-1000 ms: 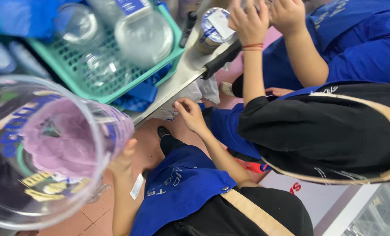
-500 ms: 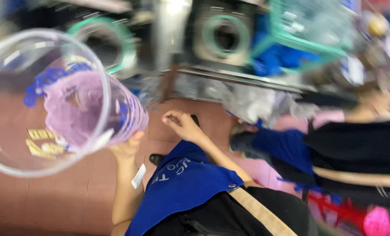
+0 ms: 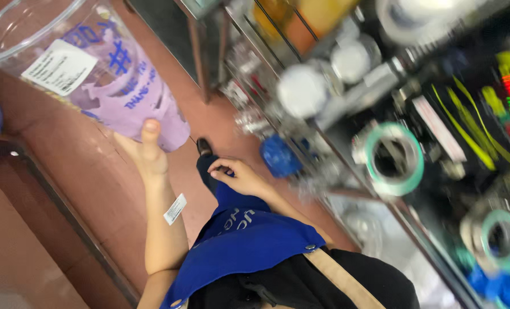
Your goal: The person prepares a bubble tea drink by adding a base liquid, black pearls, and fruit pieces into a plastic cup. They use a ladle to scoop ingredients from containers and tongs to add fruit from a refrigerator, then place the cup on a sealing machine.
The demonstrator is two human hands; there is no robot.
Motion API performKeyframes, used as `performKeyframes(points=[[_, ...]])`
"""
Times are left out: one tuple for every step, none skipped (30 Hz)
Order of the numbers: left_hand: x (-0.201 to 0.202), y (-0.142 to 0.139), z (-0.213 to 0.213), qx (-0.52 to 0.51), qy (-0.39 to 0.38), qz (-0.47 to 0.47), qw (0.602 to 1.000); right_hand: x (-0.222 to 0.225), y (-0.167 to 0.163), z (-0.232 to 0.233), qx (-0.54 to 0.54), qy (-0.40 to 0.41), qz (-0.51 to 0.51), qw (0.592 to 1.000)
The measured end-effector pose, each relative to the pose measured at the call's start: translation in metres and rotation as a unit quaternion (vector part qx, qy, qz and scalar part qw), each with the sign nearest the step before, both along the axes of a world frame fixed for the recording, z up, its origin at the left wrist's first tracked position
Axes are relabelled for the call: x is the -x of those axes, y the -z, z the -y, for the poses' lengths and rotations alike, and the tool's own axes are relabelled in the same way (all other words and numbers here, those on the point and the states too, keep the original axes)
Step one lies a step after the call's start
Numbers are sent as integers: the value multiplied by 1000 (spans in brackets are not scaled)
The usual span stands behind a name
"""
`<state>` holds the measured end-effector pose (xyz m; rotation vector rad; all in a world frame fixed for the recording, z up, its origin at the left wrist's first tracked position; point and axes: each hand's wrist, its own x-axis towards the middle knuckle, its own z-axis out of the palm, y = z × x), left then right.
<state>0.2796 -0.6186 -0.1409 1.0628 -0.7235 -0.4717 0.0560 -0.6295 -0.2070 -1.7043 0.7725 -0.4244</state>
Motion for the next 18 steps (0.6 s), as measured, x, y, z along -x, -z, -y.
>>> performKeyframes(points=[[-25, -7, 22, 9, -3, 7, 1000, -22, 1, 33, -20, -1, 5, 1000], [-47, -14, 45, 17, -6, 13, 1000, -43, 2, 65, -42, -2, 8, 999], [-69, -23, 70, 16, -20, 17, 1000, -66, 1, 103, -59, -3, 13, 998], [-94, -33, 95, 17, -32, 24, 999, -92, -1, 142, -31, 16, 21, 999], [-118, -41, 117, 11, -43, 30, 999, -115, -3, 175, -8, 38, 27, 999], [-141, -46, 136, 6, -48, 39, 998, -135, -3, 202, 8, 61, 30, 998], [-164, -49, 152, -2, -52, 48, 997, -158, -4, 229, 10, 71, 45, 996], [-183, -50, 168, -12, -53, 55, 997, -178, -4, 257, 11, 84, 57, 995], [-202, -50, 183, -25, -54, 53, 997, -196, -5, 282, 12, 99, 68, 993], [-221, -48, 199, -36, -55, 50, 997, -213, -7, 304, -2, 106, 48, 993], [-238, -43, 217, -45, -54, 49, 996, -228, -7, 326, -16, 113, 31, 993], [-253, -37, 232, -52, -50, 38, 997, -241, -8, 343, -28, 123, 13, 992], [-270, -30, 249, -59, -46, 28, 997, -258, -8, 361, -20, 129, 15, 991], [-289, -23, 269, -63, -42, 18, 997, -277, -9, 380, -11, 135, 18, 991], [-307, -13, 290, -58, -38, 12, 998, -293, -7, 399, 0, 143, 21, 990], [-326, -4, 311, -56, -33, 6, 998, -313, -6, 419, 4, 155, 16, 988], [-345, 3, 327, -59, -28, -3, 998, -332, -5, 436, 3, 168, 9, 986], [-367, 10, 347, -64, -12, -3, 998, -353, -3, 453, 3, 181, 1, 983]])
